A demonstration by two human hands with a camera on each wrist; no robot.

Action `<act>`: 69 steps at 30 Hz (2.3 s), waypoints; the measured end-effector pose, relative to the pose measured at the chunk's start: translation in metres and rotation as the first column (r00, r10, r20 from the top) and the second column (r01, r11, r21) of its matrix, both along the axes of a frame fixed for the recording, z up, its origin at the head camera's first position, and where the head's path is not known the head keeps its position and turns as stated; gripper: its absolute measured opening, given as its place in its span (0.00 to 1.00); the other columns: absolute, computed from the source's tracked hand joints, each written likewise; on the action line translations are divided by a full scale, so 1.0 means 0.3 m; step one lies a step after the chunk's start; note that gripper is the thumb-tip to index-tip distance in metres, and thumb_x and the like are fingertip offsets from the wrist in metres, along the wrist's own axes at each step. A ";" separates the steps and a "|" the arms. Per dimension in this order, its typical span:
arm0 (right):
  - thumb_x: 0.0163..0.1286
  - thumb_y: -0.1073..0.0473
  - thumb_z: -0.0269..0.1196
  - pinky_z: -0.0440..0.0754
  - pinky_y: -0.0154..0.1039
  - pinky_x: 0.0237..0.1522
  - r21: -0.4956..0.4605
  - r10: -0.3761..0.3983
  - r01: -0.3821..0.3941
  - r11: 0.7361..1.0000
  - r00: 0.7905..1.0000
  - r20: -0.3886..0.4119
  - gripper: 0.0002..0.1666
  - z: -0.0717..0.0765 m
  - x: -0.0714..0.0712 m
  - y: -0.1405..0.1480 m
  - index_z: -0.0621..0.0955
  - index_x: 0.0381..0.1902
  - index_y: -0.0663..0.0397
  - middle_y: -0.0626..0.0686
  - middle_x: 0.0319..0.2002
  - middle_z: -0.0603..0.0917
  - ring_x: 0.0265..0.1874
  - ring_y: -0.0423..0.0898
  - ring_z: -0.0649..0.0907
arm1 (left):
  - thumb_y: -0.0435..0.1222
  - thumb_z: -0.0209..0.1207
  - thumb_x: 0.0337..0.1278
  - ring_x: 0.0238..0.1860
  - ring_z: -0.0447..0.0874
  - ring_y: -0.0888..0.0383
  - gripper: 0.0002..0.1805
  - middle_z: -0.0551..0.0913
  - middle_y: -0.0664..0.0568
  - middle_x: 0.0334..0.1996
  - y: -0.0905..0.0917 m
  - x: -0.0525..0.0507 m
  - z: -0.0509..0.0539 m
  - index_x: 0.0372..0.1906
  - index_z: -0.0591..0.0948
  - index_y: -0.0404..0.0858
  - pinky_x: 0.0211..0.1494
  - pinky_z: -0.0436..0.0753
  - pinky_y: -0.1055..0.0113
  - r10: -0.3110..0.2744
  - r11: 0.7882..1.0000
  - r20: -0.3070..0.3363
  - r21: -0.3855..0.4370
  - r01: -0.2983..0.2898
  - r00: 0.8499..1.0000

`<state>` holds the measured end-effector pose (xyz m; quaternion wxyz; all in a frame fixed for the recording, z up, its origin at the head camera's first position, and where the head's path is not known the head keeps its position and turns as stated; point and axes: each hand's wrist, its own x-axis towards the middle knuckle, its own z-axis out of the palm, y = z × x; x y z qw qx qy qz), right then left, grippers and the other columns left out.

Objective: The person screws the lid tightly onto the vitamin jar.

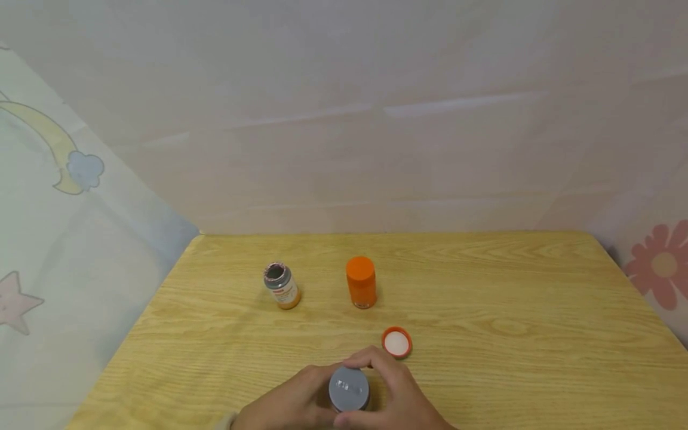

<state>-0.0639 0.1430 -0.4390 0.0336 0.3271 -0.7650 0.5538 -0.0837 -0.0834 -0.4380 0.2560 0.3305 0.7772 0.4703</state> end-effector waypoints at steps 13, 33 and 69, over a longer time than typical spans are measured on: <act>0.55 0.63 0.75 0.70 0.26 0.64 -0.017 0.100 -0.104 0.994 0.982 -0.162 0.39 -0.020 -0.016 -0.002 0.74 0.65 0.59 0.51 0.60 0.80 0.60 0.40 0.78 | 0.47 0.68 0.57 0.52 0.76 0.75 0.32 0.81 0.71 0.55 -0.004 0.000 0.011 0.66 0.71 0.60 0.61 0.74 0.75 0.022 0.999 0.037 -0.038 -0.021 0.999; 0.50 0.56 0.80 0.75 0.33 0.55 0.003 -0.004 0.004 1.000 0.999 -0.037 0.41 -0.013 -0.001 -0.011 0.74 0.61 0.48 0.46 0.54 0.82 0.52 0.38 0.79 | 0.48 0.66 0.60 0.52 0.77 0.75 0.29 0.81 0.70 0.56 0.001 -0.001 0.005 0.66 0.72 0.58 0.59 0.75 0.75 0.007 1.000 0.005 -0.027 -0.007 1.000; 0.59 0.66 0.72 0.69 0.26 0.65 -0.024 0.124 -0.127 0.992 0.986 -0.115 0.40 -0.018 -0.011 0.002 0.70 0.68 0.59 0.53 0.61 0.80 0.62 0.40 0.77 | 0.47 0.68 0.57 0.50 0.77 0.75 0.27 0.82 0.71 0.53 -0.002 0.000 0.009 0.62 0.74 0.58 0.58 0.75 0.75 0.015 0.999 0.037 -0.037 -0.014 0.999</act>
